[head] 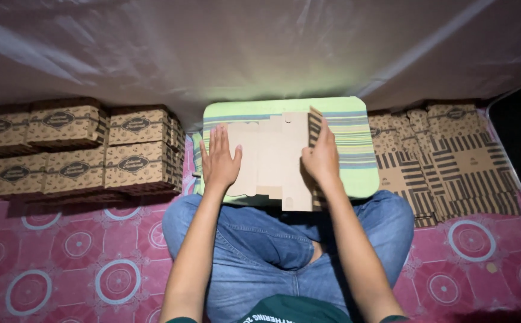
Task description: Folding a flat cardboard template into a finished box while sitting on the floor.
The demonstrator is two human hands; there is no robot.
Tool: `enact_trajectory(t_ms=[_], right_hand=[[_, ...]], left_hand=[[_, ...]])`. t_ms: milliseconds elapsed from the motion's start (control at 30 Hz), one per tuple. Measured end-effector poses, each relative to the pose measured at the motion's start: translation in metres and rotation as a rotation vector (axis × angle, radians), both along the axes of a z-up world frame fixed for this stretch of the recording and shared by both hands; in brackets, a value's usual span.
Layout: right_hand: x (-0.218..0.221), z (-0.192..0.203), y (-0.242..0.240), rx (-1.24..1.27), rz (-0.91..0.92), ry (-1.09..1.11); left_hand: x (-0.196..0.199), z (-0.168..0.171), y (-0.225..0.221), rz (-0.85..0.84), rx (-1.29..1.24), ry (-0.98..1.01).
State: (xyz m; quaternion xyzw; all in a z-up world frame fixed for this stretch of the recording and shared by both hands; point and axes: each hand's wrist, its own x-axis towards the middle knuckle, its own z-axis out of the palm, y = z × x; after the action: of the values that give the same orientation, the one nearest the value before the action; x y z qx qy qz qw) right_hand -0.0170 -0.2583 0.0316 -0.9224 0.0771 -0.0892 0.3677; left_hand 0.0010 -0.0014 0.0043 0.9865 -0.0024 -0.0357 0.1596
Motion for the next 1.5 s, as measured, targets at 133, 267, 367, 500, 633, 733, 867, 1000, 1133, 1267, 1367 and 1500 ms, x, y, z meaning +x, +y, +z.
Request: enact_trajectory(t_ms=[133,267,367,500,633,733,867,1000,1133,1267,1367,1500], right_hand=[[0.014,-0.034,-0.043,-0.025,-0.086,0.22],[0.005,-0.029,-0.066,0.031,-0.062,0.233],[-0.02,0.031,-0.05,0.137,-0.048,0.167],[-0.045,0.097,-0.02,0.441,0.09,0.095],[-0.037,0.089,0.018,0.555,0.346,0.143],[-0.041,0.077,0.056,0.576,0.621,0.088],[-0.037,-0.019,0.072,-0.011,0.563,0.107],[-0.059,-0.028,0.075,-0.287,0.53,0.137],[-0.077,-0.037,0.061,-0.396,0.546,0.225],[-0.068,-0.038,0.055,-0.391,0.551,0.266],[-0.045,-0.031,0.057,-0.426,0.534,0.277],[-0.003,-0.026,0.059,-0.493,0.524,0.261]], left_hand=[[-0.003,0.01,-0.001,0.01,0.018,0.013],[-0.009,0.028,-0.002,0.001,-0.012,0.064],[-0.011,0.036,-0.003,-0.004,-0.023,0.086],[-0.011,0.035,-0.004,-0.003,-0.005,0.105],[-0.01,0.034,-0.004,-0.011,-0.001,0.098],[-0.006,0.013,0.0,-0.015,0.02,0.079],[0.003,-0.042,0.013,-0.098,0.474,-0.095],[-0.006,-0.035,0.005,-0.091,0.653,-0.189],[-0.015,-0.013,0.006,-0.121,0.447,-0.194],[-0.01,-0.031,0.008,-0.111,0.634,-0.264],[-0.013,-0.033,0.006,-0.092,0.67,-0.297],[-0.018,-0.021,0.005,-0.079,0.711,-0.315]])
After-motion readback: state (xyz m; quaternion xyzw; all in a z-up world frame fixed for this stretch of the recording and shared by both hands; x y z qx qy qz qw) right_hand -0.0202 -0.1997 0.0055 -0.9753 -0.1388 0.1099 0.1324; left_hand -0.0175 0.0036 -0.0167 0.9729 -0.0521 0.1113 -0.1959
